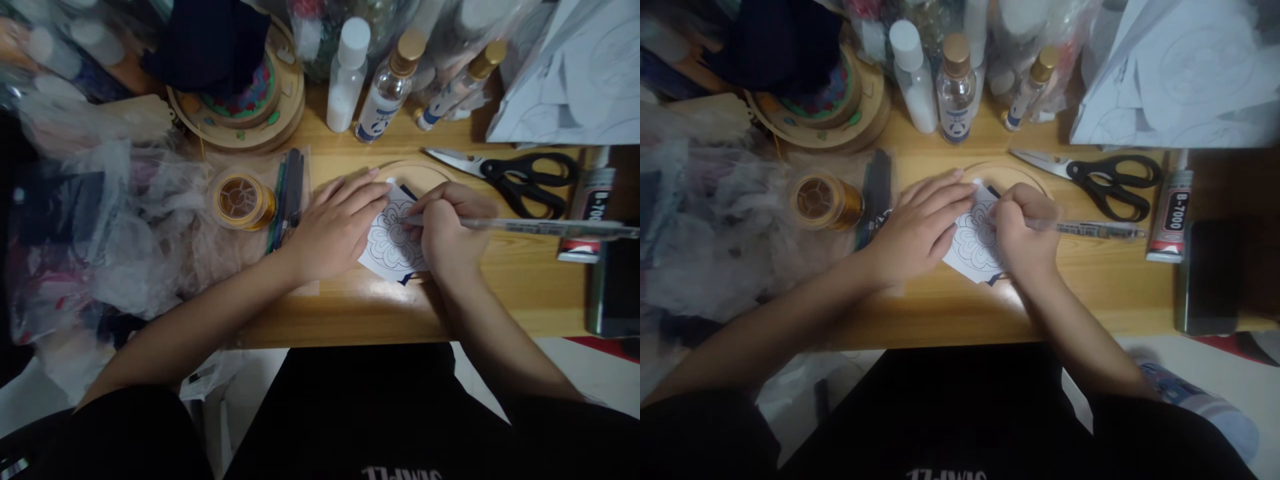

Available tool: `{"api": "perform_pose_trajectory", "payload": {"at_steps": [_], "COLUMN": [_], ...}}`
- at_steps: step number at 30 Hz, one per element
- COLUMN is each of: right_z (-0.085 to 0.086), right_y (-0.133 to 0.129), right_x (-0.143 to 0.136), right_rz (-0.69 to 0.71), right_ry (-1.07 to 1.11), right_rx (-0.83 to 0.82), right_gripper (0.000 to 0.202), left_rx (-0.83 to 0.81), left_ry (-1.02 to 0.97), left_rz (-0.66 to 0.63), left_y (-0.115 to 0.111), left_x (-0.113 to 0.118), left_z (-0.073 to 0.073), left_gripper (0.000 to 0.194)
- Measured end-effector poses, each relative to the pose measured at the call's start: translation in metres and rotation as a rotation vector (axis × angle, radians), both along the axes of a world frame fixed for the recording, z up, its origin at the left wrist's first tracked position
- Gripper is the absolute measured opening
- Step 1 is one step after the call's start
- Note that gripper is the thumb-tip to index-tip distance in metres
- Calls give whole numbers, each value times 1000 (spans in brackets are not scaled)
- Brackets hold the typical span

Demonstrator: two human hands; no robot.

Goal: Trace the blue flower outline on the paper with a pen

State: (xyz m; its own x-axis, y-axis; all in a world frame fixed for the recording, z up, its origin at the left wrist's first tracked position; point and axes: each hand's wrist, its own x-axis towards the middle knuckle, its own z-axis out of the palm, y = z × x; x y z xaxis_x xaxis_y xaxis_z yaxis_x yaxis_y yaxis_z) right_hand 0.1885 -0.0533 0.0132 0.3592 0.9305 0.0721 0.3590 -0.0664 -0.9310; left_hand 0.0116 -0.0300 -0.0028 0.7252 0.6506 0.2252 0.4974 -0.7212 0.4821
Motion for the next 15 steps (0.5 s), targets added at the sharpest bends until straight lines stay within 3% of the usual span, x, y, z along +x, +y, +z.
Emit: {"api": "perform_pose_trajectory", "payload": {"at_steps": [15], "right_z": [-1], "right_y": [-1], "right_x": [2], "right_rz": [29], "right_ry": [-69], "right_rx": [21], "right_gripper": [22], "left_rx": [-10], "left_ry": [13], "left_rz": [13], "left_y": [-1], "left_x": [0], "left_z": [0], "left_gripper": [42]}}
